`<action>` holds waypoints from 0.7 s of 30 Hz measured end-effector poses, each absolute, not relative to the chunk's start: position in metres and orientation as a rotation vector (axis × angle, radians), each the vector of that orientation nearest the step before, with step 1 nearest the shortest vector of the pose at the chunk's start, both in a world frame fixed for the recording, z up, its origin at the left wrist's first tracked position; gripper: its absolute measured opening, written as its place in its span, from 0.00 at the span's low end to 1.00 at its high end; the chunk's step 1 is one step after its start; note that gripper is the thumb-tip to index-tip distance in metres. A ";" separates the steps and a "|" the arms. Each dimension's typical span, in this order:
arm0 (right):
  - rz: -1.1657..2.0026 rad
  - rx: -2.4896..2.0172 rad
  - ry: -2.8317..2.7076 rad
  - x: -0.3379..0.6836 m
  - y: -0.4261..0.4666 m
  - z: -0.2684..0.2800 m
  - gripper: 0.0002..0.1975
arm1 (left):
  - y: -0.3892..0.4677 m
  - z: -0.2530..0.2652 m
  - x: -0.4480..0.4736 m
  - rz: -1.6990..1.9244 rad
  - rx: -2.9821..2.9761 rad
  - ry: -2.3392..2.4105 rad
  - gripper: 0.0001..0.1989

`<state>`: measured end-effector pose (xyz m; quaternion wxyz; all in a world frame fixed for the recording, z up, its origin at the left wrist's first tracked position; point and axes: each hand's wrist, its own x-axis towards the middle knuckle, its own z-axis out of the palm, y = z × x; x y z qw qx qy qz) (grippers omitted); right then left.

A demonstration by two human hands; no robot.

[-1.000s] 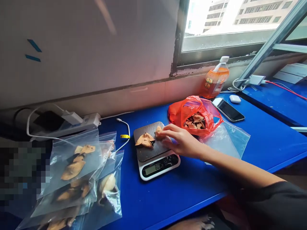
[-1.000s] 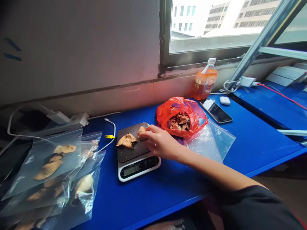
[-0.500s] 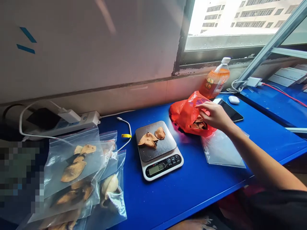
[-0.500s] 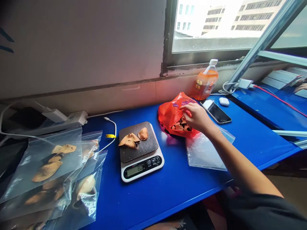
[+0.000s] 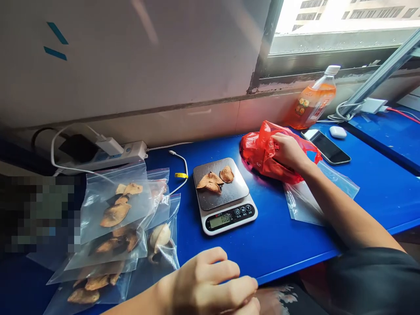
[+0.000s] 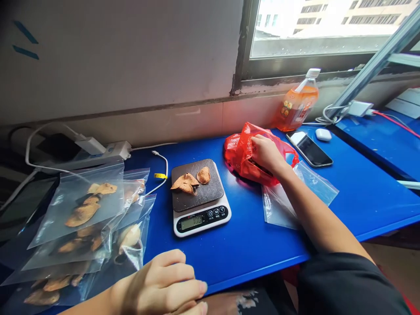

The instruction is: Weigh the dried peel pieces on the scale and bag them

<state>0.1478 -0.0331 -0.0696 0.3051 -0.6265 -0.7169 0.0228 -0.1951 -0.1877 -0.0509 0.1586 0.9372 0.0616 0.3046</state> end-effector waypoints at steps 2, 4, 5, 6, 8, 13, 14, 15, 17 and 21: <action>0.015 -1.657 -1.943 0.149 -0.035 -0.065 0.04 | -0.185 -0.052 -0.188 0.855 2.734 0.128 0.10; 0.091 -1.655 -1.991 0.151 -0.035 -0.064 0.04 | -0.185 -0.051 -0.187 0.822 2.747 0.129 0.12; 0.153 -1.655 -2.018 0.151 -0.035 -0.065 0.04 | -0.185 -0.051 -0.189 0.825 2.741 0.122 0.11; 0.204 -1.661 -2.048 0.152 -0.034 -0.066 0.06 | -0.185 -0.050 -0.191 0.827 2.733 0.104 0.11; 0.211 -1.696 -2.084 0.153 -0.032 -0.064 0.08 | -0.185 -0.049 -0.194 0.831 2.711 0.080 0.10; -0.040 -1.663 -2.122 0.152 -0.057 -0.029 0.09 | -0.182 -0.045 -0.194 0.822 2.713 0.097 0.11; -0.069 -1.641 -2.092 0.152 -0.071 -0.021 0.09 | -0.182 -0.044 -0.193 0.843 2.707 0.103 0.11; -0.087 -1.634 -2.041 0.154 -0.087 -0.017 0.10 | -0.182 -0.043 -0.192 0.866 2.701 0.108 0.11; -0.042 -1.626 -1.945 0.165 -0.124 -0.023 0.09 | -0.184 -0.042 -0.191 0.890 2.690 0.112 0.11; 0.235 -1.974 -1.990 0.208 -0.176 -0.069 0.15 | -0.186 -0.041 -0.191 0.828 2.678 0.105 0.11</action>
